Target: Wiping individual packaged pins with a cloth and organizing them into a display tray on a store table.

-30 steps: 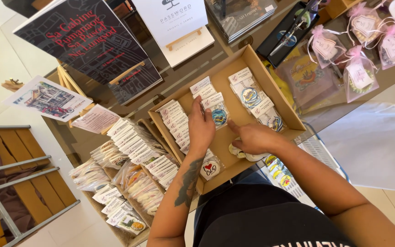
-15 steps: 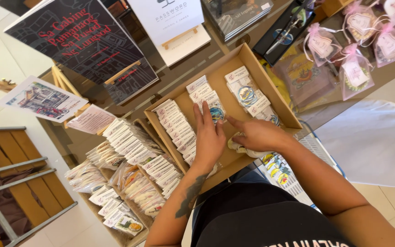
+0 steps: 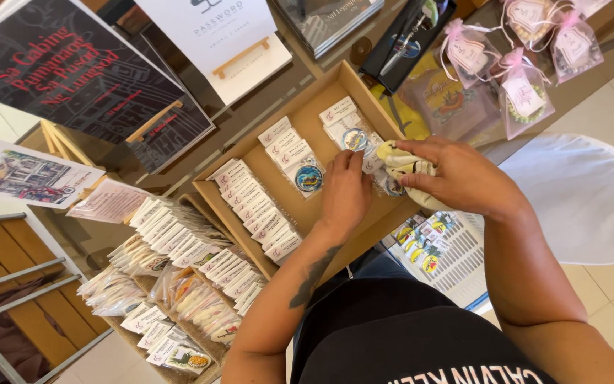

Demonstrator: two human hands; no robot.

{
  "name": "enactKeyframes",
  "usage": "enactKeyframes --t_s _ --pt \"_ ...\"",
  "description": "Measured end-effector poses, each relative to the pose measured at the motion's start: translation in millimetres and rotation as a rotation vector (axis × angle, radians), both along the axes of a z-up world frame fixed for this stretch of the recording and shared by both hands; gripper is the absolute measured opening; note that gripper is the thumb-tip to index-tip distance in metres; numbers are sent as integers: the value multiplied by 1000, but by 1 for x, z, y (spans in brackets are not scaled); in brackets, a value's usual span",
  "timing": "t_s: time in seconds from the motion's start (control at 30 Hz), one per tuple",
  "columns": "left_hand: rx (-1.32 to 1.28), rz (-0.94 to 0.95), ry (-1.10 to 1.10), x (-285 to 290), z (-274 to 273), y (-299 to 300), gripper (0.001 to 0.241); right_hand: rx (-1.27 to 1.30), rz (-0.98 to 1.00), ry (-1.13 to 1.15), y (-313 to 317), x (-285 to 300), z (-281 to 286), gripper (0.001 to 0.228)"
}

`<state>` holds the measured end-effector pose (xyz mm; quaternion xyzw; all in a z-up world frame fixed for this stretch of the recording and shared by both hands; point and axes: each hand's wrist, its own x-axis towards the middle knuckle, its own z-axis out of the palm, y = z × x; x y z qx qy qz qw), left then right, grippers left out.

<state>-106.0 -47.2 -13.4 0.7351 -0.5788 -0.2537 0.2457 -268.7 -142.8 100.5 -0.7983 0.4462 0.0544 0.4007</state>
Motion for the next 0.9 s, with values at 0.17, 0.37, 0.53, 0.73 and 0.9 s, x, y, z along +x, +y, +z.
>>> enactKeyframes --t_s 0.17,0.37,0.53,0.73,0.9 --pt "9 -14 -152 -8 -30 -15 35 -28 -28 -45 -14 -23 -25 41" --pt "32 65 278 -1 -34 -15 19 -42 -107 -158 -17 -34 -24 29" --pt "-107 220 919 7 -38 -10 23 -113 -125 -329 -9 -22 -16 27" --pt "-72 502 1243 24 -9 1 33 -8 82 -336 11 16 -6 30" --pt "-123 505 852 73 9 27 26 60 335 36 9 22 -18 30"
